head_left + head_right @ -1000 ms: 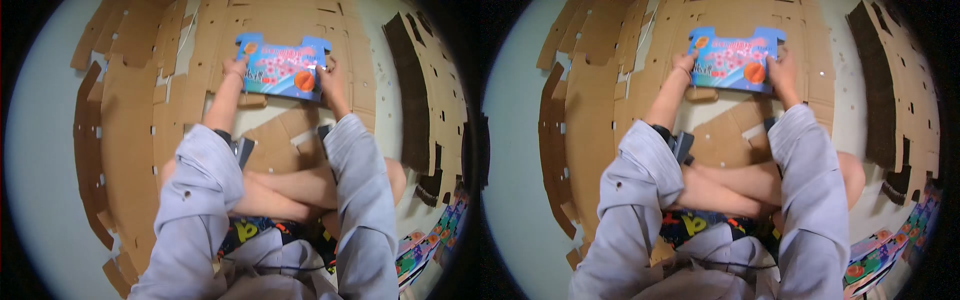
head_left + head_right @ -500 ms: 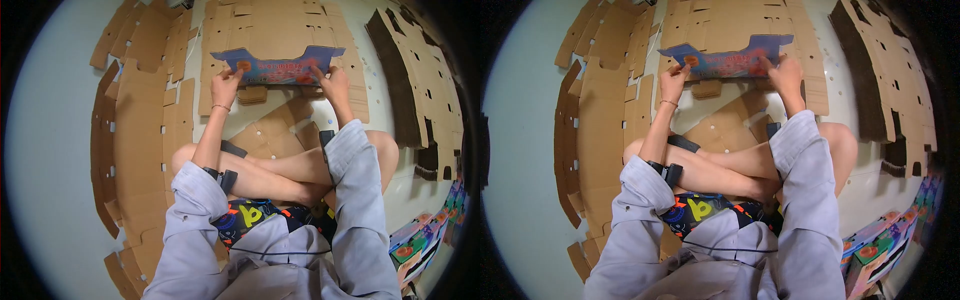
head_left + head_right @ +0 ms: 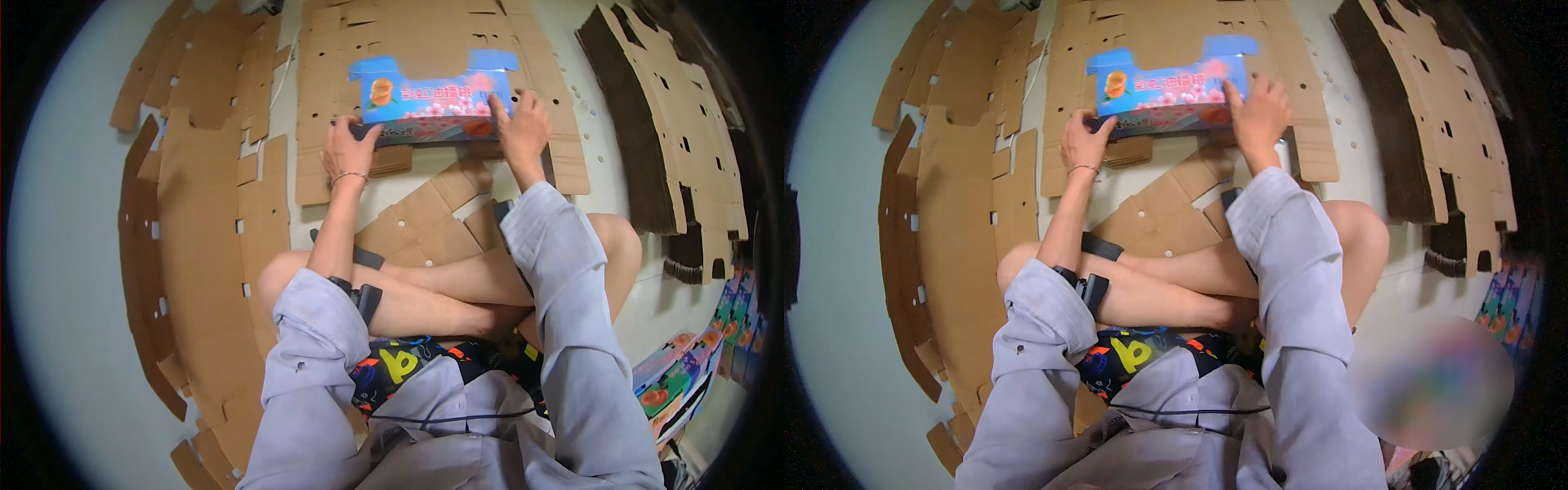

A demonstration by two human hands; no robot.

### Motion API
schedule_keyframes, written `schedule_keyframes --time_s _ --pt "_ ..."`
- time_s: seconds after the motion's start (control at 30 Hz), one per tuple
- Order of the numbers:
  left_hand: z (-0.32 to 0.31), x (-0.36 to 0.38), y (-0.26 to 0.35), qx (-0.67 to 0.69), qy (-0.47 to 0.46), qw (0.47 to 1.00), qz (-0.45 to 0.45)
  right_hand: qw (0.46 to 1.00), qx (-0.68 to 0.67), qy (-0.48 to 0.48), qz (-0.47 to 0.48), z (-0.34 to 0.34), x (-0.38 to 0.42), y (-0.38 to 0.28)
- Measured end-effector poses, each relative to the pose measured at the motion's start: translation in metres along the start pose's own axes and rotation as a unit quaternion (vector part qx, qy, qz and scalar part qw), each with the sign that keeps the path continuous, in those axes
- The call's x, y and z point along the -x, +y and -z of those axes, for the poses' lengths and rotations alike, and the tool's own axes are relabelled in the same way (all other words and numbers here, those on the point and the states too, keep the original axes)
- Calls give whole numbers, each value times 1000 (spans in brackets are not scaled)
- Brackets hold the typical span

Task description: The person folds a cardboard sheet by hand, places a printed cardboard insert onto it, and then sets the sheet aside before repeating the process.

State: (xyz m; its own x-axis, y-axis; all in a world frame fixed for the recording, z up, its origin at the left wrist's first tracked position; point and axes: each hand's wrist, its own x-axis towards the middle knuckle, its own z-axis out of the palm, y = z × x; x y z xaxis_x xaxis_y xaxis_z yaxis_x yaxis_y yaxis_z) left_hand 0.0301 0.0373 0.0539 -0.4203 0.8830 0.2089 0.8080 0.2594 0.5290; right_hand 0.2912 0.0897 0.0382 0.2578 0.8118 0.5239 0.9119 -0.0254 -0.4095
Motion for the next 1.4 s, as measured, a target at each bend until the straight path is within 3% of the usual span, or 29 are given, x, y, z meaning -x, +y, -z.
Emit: schedule_keyframes --time_s 0.07,0.17,0.2,0.3,0.43,0.5,0.57,0.73,0.9,1.03,1.07,1.13,1.17,1.2,1.27,1.3,1.33,1.37,1.4 --pt "-10 -3 -8 29 -10 999 24 998 5 52 37 -7 -6 -4" --pt "-25 0 -8 30 81 990 -110 992 25 72 97 -28 -10 -2" --pt "-19 1 4 9 13 990 -141 991 16 86 99 -31 -13 -3" --pt "-27 9 34 -115 -14 930 -348 995 39 57 77 -35 -18 -7" --pt "-59 8 44 -203 -79 934 -282 997 25 71 31 -48 -19 -11" --pt "-72 1 39 -215 -106 934 -264 1000 13 -20 -20 -53 -20 -12" --pt "-89 -8 35 -215 -264 918 -203 984 -2 -169 -53 -50 -2 -7" --pt "-93 -7 40 -257 -277 906 -189 998 -4 -28 -60 -76 17 -14" --pt "-96 -8 34 -259 -277 907 -181 988 -81 -92 -90 -66 19 -16" --pt "-83 -15 46 -230 -281 907 -213 972 -171 -158 -42 -46 -5 9" --pt "-81 -38 22 -131 -287 905 -284 936 -208 -260 -117 -39 -25 16" --pt "-31 -90 21 -7 -478 877 -42 948 -129 -210 -200 -71 -39 35" --pt "-1 -90 28 21 -454 890 29 958 39 -282 -31 -45 -51 60" --pt "29 -90 29 54 -423 899 102 959 32 -272 -77 -22 -60 83" --pt "73 -98 -4 100 -376 912 129 901 80 -407 -126 49 -91 111" --pt "87 -100 -26 94 -332 927 146 888 118 -444 -27 41 -95 151" --pt "97 -100 -56 66 -311 932 171 888 111 -440 -78 47 -97 176" --pt "101 -95 -82 40 -293 934 199 886 85 -453 -53 38 -96 214" --pt "101 -85 -96 -15 -296 924 242 821 101 -554 -89 67 -108 215"
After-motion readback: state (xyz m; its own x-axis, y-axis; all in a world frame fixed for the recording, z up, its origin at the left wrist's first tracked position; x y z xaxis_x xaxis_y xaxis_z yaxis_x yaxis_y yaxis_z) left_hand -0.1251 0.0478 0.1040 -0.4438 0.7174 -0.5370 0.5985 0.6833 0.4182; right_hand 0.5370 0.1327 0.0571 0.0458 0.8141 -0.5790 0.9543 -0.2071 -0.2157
